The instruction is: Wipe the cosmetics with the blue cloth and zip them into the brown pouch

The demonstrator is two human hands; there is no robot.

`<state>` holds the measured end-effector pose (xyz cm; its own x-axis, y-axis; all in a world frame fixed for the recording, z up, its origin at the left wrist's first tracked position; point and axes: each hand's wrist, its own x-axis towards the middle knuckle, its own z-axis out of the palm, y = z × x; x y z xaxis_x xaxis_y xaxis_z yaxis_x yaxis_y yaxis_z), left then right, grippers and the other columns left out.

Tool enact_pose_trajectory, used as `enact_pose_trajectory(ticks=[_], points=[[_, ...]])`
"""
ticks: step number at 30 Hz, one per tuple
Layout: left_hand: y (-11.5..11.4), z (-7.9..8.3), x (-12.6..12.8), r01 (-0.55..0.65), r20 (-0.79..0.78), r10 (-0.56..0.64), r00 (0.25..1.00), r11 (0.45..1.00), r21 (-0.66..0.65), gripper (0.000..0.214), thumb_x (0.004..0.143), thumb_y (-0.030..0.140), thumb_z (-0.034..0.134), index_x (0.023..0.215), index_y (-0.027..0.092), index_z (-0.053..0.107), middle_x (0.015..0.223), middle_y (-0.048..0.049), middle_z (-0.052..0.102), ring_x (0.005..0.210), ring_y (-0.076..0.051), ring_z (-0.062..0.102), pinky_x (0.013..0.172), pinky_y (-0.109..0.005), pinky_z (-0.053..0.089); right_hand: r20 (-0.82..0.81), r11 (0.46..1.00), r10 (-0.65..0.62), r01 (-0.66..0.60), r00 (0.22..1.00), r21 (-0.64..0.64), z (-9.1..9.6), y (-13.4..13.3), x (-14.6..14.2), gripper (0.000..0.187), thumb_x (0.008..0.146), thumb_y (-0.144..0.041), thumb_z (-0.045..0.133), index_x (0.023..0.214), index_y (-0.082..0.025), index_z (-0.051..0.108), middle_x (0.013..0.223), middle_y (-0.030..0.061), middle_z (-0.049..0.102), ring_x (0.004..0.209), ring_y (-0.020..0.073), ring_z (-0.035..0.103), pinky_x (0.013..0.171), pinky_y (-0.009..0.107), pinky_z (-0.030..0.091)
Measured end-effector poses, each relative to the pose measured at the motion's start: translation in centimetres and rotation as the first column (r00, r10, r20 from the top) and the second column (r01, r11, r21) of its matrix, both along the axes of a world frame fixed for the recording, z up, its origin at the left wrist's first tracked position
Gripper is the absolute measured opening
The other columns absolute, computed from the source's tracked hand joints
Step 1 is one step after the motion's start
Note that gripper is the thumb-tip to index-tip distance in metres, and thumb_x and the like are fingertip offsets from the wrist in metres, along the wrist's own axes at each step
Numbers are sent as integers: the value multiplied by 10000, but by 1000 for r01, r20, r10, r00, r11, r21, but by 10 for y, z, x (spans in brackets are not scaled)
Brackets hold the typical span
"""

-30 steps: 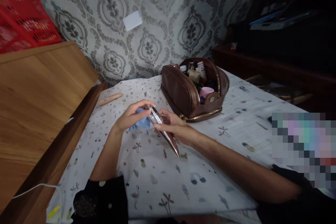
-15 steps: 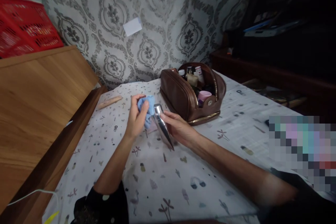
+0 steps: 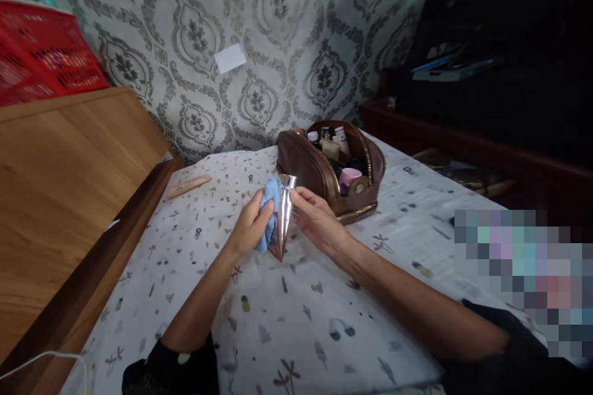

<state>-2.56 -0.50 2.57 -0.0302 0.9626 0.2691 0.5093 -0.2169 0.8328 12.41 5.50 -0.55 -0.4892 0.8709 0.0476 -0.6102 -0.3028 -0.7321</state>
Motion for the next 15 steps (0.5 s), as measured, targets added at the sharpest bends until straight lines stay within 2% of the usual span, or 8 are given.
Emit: enact_pose_trajectory(ticks=[2, 4, 7, 9, 11, 13, 15], points=[[2, 1, -12, 101, 75, -95, 993, 991, -87, 391, 966, 509, 510, 1147, 185, 631, 964, -42, 639, 923, -180, 588, 882, -284, 472, 3, 998, -22, 22, 1000, 51, 2, 0, 1, 395, 612, -484, 913, 821, -224, 701, 795, -40, 670, 722, 116, 585, 682, 249, 473], [4, 0, -26, 209, 189, -174, 966, 960, -188, 436, 917, 544, 589, 1166, 193, 655, 989, -47, 656, 939, -180, 600, 861, -269, 484, 9, 994, -36, 35, 999, 99, 5, -1, 3, 403, 624, -499, 903, 843, -228, 702, 800, -32, 673, 731, 124, 585, 688, 257, 479], [5, -6, -43, 325, 376, -193, 907, 886, -331, 537, 799, 555, 737, 1168, 171, 674, 894, -41, 669, 790, -151, 618, 722, -240, 502, 16, 989, -51, 48, 999, 142, 8, -3, 4, 386, 658, -500, 883, 867, -229, 702, 827, -23, 677, 765, 126, 592, 710, 254, 487], [5, -11, -53, 343, 458, -143, 877, 854, -391, 611, 721, 549, 807, 1164, 150, 672, 791, -20, 654, 625, -117, 587, 590, -222, 482, 17, 986, -48, 44, 999, 159, 9, -3, 4, 363, 679, -486, 871, 861, -227, 694, 858, -17, 679, 797, 125, 600, 718, 245, 492], [5, -14, -61, 317, 500, -83, 862, 858, -404, 655, 664, 534, 852, 1158, 144, 669, 727, 2, 638, 531, -96, 549, 501, -204, 444, 23, 984, -40, 35, 999, 174, 8, -2, 4, 363, 693, -455, 866, 926, -244, 686, 899, -16, 685, 835, 131, 615, 717, 243, 501], [5, -14, -67, 280, 521, -49, 852, 883, -376, 661, 627, 492, 887, 1148, 142, 680, 753, -4, 667, 568, -102, 579, 518, -192, 454, 45, 978, -39, 29, 998, 207, 6, -1, 5, 459, 707, -413, 861, 1104, -298, 660, 925, -24, 687, 869, 143, 627, 711, 252, 516], [4, -12, -73, 265, 532, -43, 846, 899, -348, 639, 610, 445, 906, 1132, 141, 699, 841, -30, 714, 674, -126, 633, 608, -194, 492, 83, 964, -39, 15, 996, 267, 5, 0, 7, 576, 731, -394, 843, 1255, -341, 609, 923, -27, 680, 871, 152, 626, 717, 274, 540]])
